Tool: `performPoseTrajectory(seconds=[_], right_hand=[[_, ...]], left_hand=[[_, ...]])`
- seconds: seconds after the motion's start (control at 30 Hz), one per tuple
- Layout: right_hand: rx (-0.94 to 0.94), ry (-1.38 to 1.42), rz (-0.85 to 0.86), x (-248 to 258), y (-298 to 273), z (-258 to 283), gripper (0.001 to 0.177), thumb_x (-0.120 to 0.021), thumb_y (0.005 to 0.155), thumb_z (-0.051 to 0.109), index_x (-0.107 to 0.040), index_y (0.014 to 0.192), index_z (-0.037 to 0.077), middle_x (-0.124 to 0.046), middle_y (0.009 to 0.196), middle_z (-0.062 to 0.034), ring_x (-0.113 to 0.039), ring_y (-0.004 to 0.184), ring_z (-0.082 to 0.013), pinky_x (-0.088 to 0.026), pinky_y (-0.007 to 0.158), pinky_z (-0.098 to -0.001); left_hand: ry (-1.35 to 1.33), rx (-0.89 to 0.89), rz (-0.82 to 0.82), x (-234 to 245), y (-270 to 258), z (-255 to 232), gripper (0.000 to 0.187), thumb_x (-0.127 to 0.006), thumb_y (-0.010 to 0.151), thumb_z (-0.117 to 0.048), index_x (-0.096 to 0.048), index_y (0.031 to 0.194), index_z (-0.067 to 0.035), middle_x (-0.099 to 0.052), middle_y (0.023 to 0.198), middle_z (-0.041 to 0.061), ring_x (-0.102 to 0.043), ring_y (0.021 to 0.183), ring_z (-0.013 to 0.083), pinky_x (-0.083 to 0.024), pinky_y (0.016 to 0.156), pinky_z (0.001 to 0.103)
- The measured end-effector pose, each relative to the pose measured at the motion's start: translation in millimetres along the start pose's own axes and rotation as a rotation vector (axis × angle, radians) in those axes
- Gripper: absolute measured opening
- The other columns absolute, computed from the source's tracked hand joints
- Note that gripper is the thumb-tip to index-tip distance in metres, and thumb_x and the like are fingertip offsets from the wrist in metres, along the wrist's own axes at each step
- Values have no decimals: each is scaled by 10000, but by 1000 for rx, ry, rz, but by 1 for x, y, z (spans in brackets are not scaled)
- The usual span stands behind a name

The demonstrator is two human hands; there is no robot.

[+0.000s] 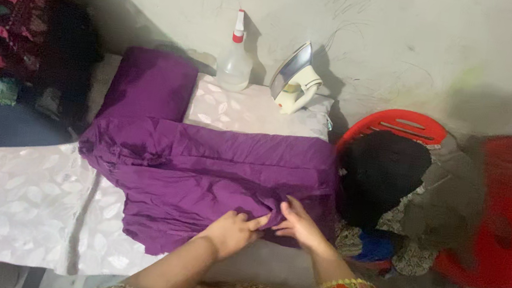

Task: The person folds a purple garment on a white patterned surface, smoothing and aligning the fabric before folding it into a compact shape. They then move to a pile of mixed laundry on a yellow chair and sort through the items.

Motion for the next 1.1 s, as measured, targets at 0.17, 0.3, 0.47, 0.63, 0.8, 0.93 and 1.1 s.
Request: performPoseTrajectory(seconds=[0.17,0.3,0.47,0.63,0.8,0.93,1.1], right_hand=[[431,-295,-94,-32,-3,65,573,-840,760,169,-630,1271,17,-723,1103,-101,-694,983,-231,-561,855,-344],[663,-460,-453,1,-31,123,438,-849,820,203,-674,1188,45,-745,1000,-51,-726,935,-223,-546,860,-350],[287,150,-474,78,18,67,478,-764,860,232,-612,1295,105,-681,1079,-68,-623,825,-275,-538,670,-531],[139,164,-450,112,67,5,556,-815,869,231,-542,1336,101,-606,1207,-49,-635,972,-241,-552,718,-534],[261,-111,-207,106,63,48,768,-863,634,135,-521,1322,172,-669,1189,-39,-660,989,-229,-528,683,-493],[250,-395,-374,143,36,88,702,-871,696,175,-583,1327,67,-703,1197,-154,-678,996,-315,-523,766,-433],[357,-1302,-636,71,-19,124,723,-918,676,129,-592,1310,10,-629,1227,-254,-602,1128,-418,-508,932,-471]], left_hand=[[1,-17,-294,24,2,-15,458,-562,850,-123,-661,1295,-164,-530,1463,80,-636,1024,283,-513,854,433],[-70,237,-529,30,-35,22,497,-565,887,-112,-613,1376,-191,-579,1338,85,-635,1005,273,-500,827,441],[-125,1206,-487,-20,-153,100,960,-868,572,-143,-449,1434,-193,-490,1406,159,-477,1295,377,-391,1070,481],[-795,1433,-749,-110,-210,121,992,-804,656,-6,-316,1515,-95,-560,1281,266,-562,1186,438,-441,1035,487],[-1012,1280,-1034,-141,-227,131,648,-691,852,-55,-439,1449,-43,-704,1035,191,-735,919,321,-581,806,427],[-1316,1483,-611,-183,-255,110,707,-628,978,-30,-426,1650,-117,-688,843,378,-693,719,521,-537,659,567],[-1258,1243,-443,-226,-250,97,423,-705,912,-161,-654,1279,42,-812,912,147,-797,847,251,-610,794,381]])
Point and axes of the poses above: each hand's wrist, its own y-axis towards the middle knuckle, its own x-axis out of the back of the hand, z = x × y, the point moved 8 cm from there along y, towards the middle knuckle
